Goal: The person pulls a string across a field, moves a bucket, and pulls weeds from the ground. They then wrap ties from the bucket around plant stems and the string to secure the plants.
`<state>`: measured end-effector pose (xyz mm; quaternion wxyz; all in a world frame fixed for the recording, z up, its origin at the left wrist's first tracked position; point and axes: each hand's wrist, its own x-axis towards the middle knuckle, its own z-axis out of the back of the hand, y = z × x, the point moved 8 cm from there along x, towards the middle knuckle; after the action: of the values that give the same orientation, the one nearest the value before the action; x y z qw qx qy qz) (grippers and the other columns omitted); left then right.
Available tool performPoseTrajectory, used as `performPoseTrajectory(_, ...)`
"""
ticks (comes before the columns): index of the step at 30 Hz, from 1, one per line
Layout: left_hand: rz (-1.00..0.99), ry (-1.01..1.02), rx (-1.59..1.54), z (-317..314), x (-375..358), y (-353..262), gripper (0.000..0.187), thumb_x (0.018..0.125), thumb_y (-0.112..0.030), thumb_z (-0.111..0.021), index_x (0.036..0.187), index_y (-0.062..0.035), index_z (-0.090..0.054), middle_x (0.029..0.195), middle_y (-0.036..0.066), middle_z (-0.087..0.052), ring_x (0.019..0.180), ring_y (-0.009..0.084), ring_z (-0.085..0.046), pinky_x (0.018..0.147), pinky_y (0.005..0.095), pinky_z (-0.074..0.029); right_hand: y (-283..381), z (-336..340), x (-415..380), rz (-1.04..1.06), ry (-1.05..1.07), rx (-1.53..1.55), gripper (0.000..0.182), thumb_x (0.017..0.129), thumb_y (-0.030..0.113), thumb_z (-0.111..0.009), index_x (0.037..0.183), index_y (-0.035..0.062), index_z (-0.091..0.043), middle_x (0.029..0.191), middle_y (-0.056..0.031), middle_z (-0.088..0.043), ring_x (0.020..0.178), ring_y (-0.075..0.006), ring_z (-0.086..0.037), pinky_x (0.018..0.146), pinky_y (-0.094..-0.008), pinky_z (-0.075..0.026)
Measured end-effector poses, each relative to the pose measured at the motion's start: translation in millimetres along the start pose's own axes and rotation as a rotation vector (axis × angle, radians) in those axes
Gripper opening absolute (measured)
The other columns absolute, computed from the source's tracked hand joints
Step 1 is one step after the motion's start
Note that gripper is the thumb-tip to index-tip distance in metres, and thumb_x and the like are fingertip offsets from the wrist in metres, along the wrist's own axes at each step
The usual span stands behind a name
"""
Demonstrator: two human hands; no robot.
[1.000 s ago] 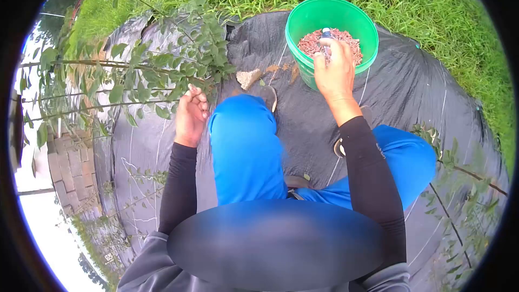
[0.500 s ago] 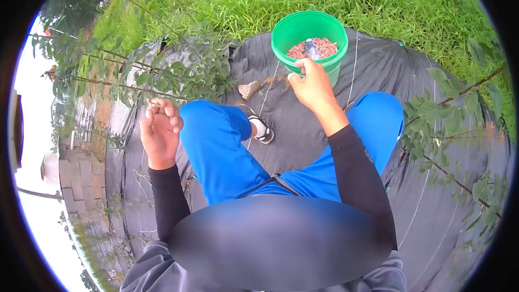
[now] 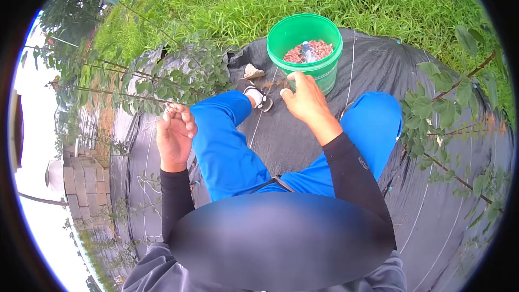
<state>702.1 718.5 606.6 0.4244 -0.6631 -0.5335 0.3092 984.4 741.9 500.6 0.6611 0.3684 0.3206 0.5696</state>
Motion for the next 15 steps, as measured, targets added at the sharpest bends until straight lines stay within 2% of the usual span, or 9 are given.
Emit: performPoseTrajectory(15,0.081,0.02,0.063,-30,7,31,0.028,0.087,-0.034,-0.052,0.096,-0.0074,-0.051,0.079,0.002,-0.05,0.065,0.0119,-0.048,0.05,0.0231,-0.038,0,-6,-16,-0.027,0.117,-0.131,0.043,0.08,0.027,-0.06,0.116,0.0058,-0.049,0.115,-0.018,-0.051,0.109,-0.0336,-0.05,0.091,-0.0423,-0.041)
